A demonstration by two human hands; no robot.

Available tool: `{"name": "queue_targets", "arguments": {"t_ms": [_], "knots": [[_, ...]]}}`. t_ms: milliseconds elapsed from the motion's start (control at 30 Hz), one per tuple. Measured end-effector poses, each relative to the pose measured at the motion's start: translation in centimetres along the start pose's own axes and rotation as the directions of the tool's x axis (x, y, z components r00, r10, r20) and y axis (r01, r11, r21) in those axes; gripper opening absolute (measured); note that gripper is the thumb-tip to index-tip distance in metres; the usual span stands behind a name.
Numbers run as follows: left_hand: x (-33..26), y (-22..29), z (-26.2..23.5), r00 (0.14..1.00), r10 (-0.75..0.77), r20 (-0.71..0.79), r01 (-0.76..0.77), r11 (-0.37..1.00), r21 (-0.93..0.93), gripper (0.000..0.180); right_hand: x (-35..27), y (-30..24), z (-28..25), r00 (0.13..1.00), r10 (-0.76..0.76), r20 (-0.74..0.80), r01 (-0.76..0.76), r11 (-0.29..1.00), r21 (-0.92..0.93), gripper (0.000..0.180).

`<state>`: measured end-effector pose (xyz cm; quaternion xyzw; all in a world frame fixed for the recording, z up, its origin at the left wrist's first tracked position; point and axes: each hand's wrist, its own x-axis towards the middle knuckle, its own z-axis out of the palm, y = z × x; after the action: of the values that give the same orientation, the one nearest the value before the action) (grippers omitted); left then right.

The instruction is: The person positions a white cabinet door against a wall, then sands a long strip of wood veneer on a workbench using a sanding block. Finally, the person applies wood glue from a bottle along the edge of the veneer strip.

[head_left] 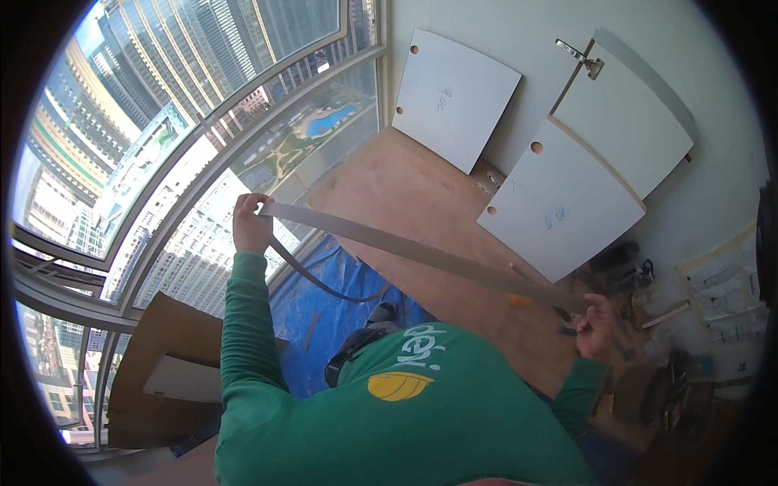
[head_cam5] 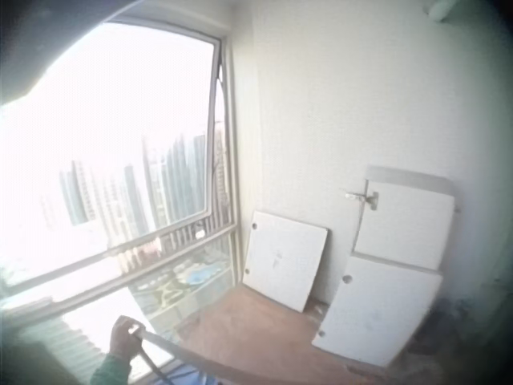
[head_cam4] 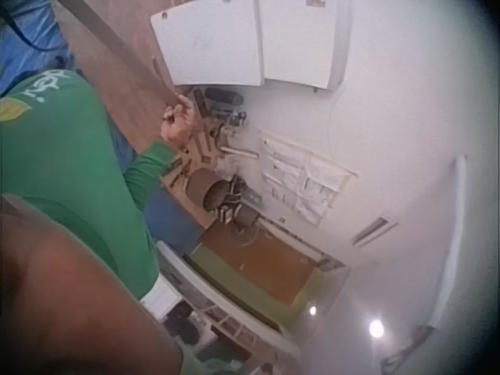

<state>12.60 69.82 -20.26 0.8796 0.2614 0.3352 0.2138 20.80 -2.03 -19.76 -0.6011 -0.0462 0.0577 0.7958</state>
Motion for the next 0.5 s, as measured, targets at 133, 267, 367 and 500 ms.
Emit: {"name": "queue_targets", "arguments": {"t_ms": [133,267,367,500], "knots": [[8.0,-0.2,-2.8,0.993,-0.039,-0.107,0.057,0.984,0.166,0.023,1.7,-0.1,2.1,0.990,-0.013,-0.137,0.012,1.000,-0.014,0.025],[15.3,-1.2,-3.4,0.954,-0.293,0.065,0.300,0.925,-0.235,0.031,2.8,1.5,5.5,0.967,0.024,-0.252,-0.037,0.998,-0.044,0.025],[19.6,-1.8,-3.1,0.997,-0.036,-0.074,0.024,0.987,-0.158,0.029,3.0,3.5,7.3,0.962,0.076,-0.263,-0.095,0.994,-0.062,0.023],[22.2,-0.3,-0.9,0.995,0.082,-0.061,-0.093,0.974,-0.205,0.024,2.5,6.1,8.9,0.901,0.119,-0.417,-0.143,0.989,-0.028,0.023]]}}
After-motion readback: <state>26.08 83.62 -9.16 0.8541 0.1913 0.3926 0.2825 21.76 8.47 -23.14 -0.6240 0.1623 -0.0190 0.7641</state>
